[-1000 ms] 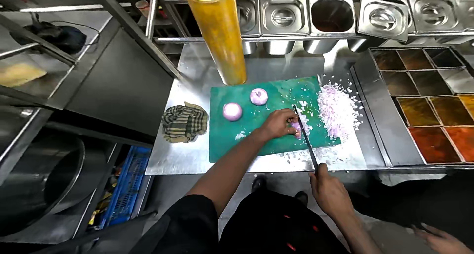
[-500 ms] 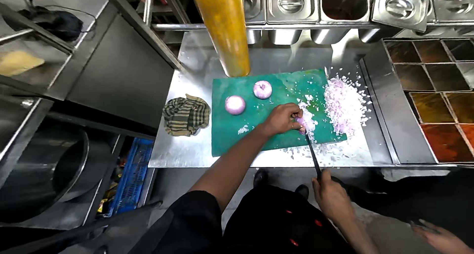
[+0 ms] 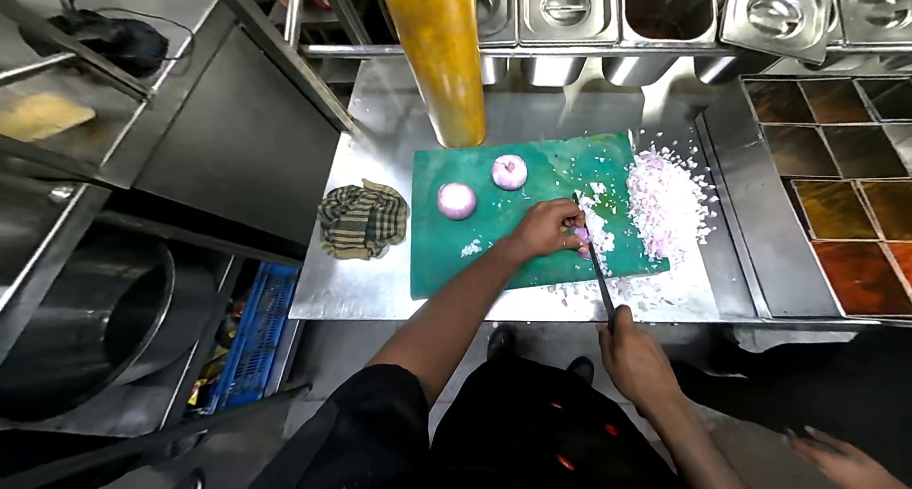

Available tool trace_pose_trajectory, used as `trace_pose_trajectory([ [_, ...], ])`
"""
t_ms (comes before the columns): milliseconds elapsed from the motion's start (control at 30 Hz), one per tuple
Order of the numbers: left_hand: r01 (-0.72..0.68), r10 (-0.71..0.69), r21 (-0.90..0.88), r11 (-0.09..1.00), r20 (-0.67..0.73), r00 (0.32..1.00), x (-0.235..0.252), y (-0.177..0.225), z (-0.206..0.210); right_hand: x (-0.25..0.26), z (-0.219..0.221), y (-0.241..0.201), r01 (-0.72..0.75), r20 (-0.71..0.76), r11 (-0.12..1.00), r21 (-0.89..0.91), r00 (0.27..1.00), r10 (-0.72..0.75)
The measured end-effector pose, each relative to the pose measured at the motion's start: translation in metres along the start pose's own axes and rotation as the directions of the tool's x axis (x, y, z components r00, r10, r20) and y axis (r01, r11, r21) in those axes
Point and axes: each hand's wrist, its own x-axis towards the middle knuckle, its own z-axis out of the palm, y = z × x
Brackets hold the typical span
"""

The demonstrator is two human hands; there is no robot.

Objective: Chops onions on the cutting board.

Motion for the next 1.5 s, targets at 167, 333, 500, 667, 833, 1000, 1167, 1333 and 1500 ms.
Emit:
trace_pose_trajectory([
  [167, 0.020, -0.020, -0.013, 1.000, 0.001, 1.000, 0.001, -0.001, -0.002, -0.021, 0.023, 0.014, -0.009, -0.052, 1.000, 0.011, 0.999, 0.009],
  [333, 0.042, -0.042, -0.017, 0.999, -0.002, 0.999, -0.001, 0.002, -0.001, -0.024, -0.001, 0.006, 0.041, -0.130, 0.999, -0.005, 0.991, -0.041],
  [500, 0.018, -0.018, -0.011, 1.000, -0.029, 0.999, -0.005, -0.001, 0.001, -0.029, -0.007, 0.005, 0.019, -0.102, 0.999, -0.048, 0.995, -0.024],
  [667, 0.018, -0.017, 0.011, 1.000, -0.038, 0.999, -0.006, 0.000, 0.002, -0.031, -0.006, 0.006, 0.030, -0.160, 0.996, -0.086, 0.986, -0.043],
  [833, 0.020, -0.019, 0.024, 1.000, -0.029, 0.999, -0.004, 0.001, 0.002, -0.028, -0.004, 0.004, 0.011, -0.135, 0.996, -0.083, 0.991, -0.022],
  [1000, 0.055, -0.055, 0.021, 0.998, 0.000, 0.998, -0.002, 0.002, 0.001, -0.021, -0.006, -0.002, -0.018, -0.092, 0.997, -0.075, 0.996, 0.011],
  [1167, 0.068, -0.069, 0.038, 0.997, 0.024, 0.997, -0.002, 0.001, 0.000, -0.013, -0.008, -0.007, -0.037, -0.025, 0.998, -0.053, 0.999, 0.036],
  [1333, 0.094, -0.098, 0.078, 0.993, 0.060, 0.993, 0.001, 0.006, -0.001, -0.012, -0.004, 0.002, 0.030, -0.194, 0.999, 0.025, 0.981, -0.025],
  [1500, 0.134, -0.148, 0.120, 0.984, 0.121, 0.982, 0.007, 0.012, -0.004, -0.010, -0.009, 0.013, -0.012, -0.188, 1.000, 0.015, 0.982, 0.014],
])
